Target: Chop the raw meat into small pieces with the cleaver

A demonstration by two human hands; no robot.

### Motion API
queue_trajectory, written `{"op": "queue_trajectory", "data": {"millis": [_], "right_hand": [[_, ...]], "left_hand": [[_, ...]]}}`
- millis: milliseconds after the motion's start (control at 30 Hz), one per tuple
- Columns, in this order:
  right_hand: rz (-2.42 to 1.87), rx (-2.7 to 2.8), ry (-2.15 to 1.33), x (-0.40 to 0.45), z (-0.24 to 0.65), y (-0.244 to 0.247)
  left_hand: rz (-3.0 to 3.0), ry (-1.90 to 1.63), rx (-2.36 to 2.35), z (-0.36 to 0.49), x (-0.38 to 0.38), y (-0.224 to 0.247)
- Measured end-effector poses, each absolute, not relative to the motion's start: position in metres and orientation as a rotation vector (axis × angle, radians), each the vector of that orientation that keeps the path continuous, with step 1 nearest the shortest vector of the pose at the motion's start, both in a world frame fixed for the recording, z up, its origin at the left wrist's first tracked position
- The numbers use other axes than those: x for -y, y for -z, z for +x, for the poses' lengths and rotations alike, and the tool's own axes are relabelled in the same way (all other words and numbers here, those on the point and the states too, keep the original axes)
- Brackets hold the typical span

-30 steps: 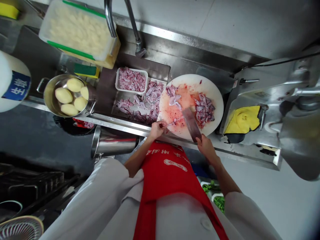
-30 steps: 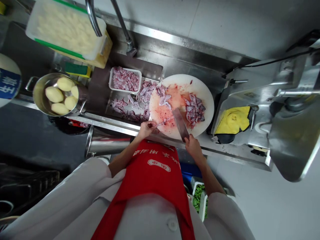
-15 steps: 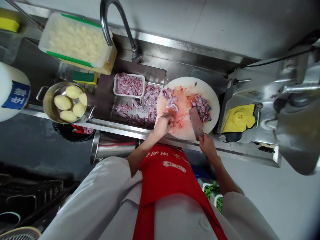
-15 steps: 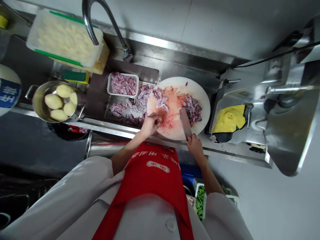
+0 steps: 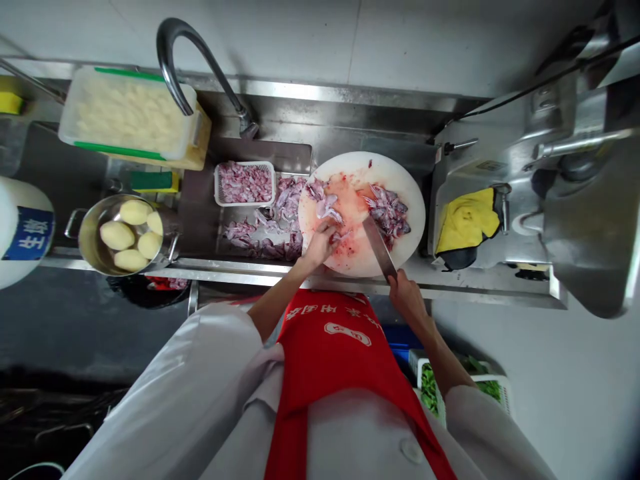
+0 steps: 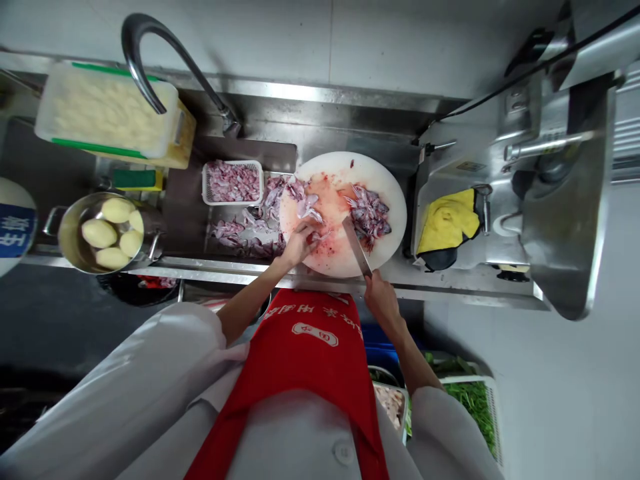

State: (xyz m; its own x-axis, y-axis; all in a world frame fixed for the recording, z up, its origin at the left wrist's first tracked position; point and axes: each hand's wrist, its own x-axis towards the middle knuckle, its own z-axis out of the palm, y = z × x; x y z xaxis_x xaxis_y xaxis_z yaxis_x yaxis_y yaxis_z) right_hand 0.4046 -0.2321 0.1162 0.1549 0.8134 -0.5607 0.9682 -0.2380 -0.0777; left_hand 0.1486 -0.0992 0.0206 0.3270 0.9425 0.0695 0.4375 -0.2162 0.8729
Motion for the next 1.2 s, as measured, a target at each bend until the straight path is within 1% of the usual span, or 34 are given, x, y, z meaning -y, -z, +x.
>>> {"op": "queue_trajectory", "data": {"millis": [200, 367, 567, 700, 767, 833, 1000, 1200], "right_hand": [[2.203, -1.827, 0.701, 0.229, 0.383, -0.130], [1.996, -1.782, 0.919, 0.223, 0.380, -0.117], [1.958, -1.751, 0.934, 0.227, 0.400, -0.129], [2.077, -1.813, 0.836, 0.221, 0.374, -0.142], [2.153, -1.858, 0.785, 0.216, 0.354, -0.140], [2.144, -1.859, 0.830, 0.212, 0.338, -0.131], [1.972, -1.799, 1.010, 0.207, 0.328, -0.106], [2.026, -1.869, 1.029, 0.180, 0.329, -0.099]], "left_hand": [[1.628, -0.919, -1.277, 0.150, 0.122, -0.020], [1.530, -0.959, -1.356, 0.151, 0.125, -0.014], [1.380, -0.977, -1.402, 0.152, 0.132, -0.005], [1.321, -1.055, -1.538, 0.141, 0.142, -0.011], [1.283, -1.161, -1.700, 0.134, 0.146, -0.019], [1.324, -1.201, -1.763, 0.132, 0.149, -0.025], [1.687, -0.915, -1.425, 0.153, 0.145, -0.020], [1.744, -0.780, -1.289, 0.156, 0.142, -0.008]]}}
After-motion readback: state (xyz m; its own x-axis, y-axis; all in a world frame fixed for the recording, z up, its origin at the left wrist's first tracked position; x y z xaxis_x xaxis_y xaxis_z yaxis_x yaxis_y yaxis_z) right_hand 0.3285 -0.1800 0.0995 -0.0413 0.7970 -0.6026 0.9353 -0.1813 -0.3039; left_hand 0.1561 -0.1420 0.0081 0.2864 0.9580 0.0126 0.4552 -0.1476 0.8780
